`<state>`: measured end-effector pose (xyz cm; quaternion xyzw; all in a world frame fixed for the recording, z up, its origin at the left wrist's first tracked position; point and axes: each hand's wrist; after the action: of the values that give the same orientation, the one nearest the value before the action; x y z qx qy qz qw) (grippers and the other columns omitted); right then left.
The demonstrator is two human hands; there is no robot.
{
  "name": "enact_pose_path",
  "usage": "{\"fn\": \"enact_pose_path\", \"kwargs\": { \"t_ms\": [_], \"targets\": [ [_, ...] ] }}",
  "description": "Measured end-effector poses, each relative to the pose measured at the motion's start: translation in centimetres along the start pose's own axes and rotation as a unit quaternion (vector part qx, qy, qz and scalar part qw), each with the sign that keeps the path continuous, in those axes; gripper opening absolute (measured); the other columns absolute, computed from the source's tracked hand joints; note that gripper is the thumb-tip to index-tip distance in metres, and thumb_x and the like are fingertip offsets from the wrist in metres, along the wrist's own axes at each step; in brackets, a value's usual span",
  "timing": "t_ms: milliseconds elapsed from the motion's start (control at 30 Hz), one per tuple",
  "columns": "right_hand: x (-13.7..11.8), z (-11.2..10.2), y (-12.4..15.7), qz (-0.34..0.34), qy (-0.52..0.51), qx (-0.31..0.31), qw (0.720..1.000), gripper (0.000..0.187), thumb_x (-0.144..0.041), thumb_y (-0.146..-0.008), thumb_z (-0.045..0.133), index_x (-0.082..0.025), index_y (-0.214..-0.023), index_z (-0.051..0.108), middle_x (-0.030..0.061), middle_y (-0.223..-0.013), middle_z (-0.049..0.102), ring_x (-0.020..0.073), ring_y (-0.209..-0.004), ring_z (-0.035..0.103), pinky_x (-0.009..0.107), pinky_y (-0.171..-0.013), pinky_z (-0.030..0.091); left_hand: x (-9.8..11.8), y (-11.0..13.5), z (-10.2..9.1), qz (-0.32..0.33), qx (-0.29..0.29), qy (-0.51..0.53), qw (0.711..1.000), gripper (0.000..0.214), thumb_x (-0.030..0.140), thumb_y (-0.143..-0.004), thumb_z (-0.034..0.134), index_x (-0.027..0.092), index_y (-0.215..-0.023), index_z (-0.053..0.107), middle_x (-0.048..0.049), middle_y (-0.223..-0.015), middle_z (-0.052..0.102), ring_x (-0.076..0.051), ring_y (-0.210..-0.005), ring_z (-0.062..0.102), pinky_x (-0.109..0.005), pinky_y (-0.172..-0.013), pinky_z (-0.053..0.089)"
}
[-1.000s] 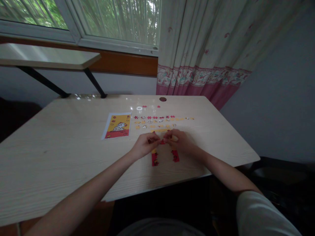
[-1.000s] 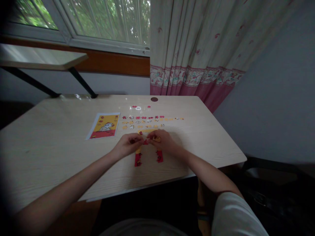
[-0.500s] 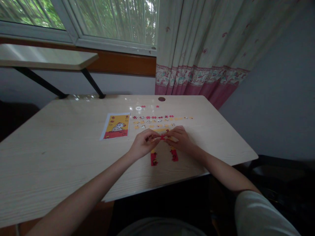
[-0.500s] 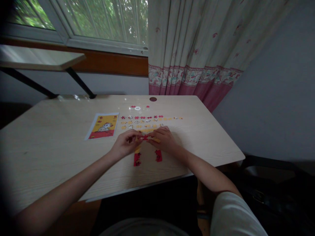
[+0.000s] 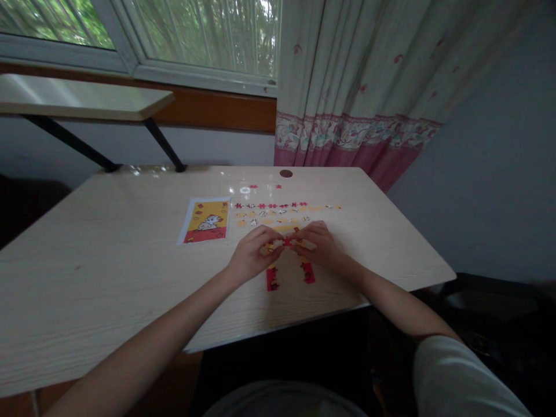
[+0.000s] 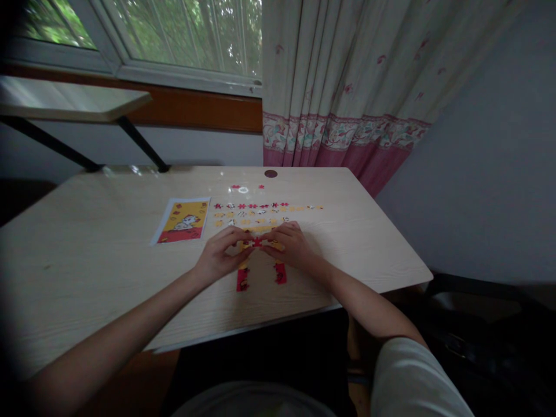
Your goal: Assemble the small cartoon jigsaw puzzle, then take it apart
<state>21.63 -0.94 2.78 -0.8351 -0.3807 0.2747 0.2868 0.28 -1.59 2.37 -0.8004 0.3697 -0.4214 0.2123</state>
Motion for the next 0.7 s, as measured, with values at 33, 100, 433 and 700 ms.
{"fn": "enact_pose_path", "kwargs": {
  "t_ms": [33, 100, 433, 700],
  "targets": [
    [0.0, 0.0, 0.0, 0.001, -0.003, 0.0, 1.0, 0.015, -0.036, -0.082, 0.062, -0.023, -0.089, 0.067, -0.0001, -0.074, 0.066, 0.0127, -0.071, 0.058, 0.028, -0.074, 0.038, 0.0, 0.0, 0.1, -0.001, 0.001, 0.001, 1.0, 0.015, 0.021, -0.081, 0.06, 0.018, -0.096, 0.06, -0.0033, -0.085, 0.059, -0.013, -0.076, 0.056, -0.026, -0.067, 0.048],
    [-0.1, -0.1, 0.0, 0.001, -0.009, 0.003, 1.0, 0.015, -0.035, -0.081, 0.063, -0.023, -0.089, 0.066, 0.0004, -0.077, 0.066, 0.013, -0.072, 0.058, 0.029, -0.075, 0.038, -0.2, 0.1, 0.1, -0.004, -0.003, 0.001, 1.0, 0.015, 0.022, -0.081, 0.06, 0.019, -0.095, 0.06, -0.003, -0.085, 0.058, -0.013, -0.076, 0.056, -0.026, -0.067, 0.048],
    [-1.8, -0.1, 1.8, -0.008, -0.039, -0.162, 0.986, 0.016, -0.039, -0.078, 0.062, -0.025, -0.084, 0.067, 0.0001, -0.079, 0.065, 0.016, -0.081, 0.055, 0.031, -0.081, 0.034, -1.2, -0.7, -3.9, -0.065, -0.235, -0.112, 0.963, 0.056, 0.047, -0.074, 0.064, 0.018, -0.12, 0.05, -0.0124, -0.12, 0.051, -0.029, -0.112, 0.046, -0.045, -0.094, 0.039],
    [-3.4, 0.2, 2.1, -0.062, -0.049, -0.227, 0.971, 0.02, -0.043, -0.078, 0.061, -0.023, -0.079, 0.066, -0.0006, -0.073, 0.065, 0.0163, -0.078, 0.051, 0.033, -0.081, 0.031, -0.5, 0.6, -3.9, -0.108, -0.377, -0.176, 0.903, 0.095, 0.062, -0.07, 0.057, 0.009, -0.141, 0.021, -0.0236, -0.146, 0.022, -0.038, -0.134, 0.019, -0.048, -0.105, 0.025]
  ]
}}
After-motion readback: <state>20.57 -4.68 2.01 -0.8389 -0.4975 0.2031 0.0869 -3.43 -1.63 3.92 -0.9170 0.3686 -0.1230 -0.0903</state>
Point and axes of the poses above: each hand's wrist, its own y-axis away from the middle knuckle, its own z-axis out of the palm, x = y × z
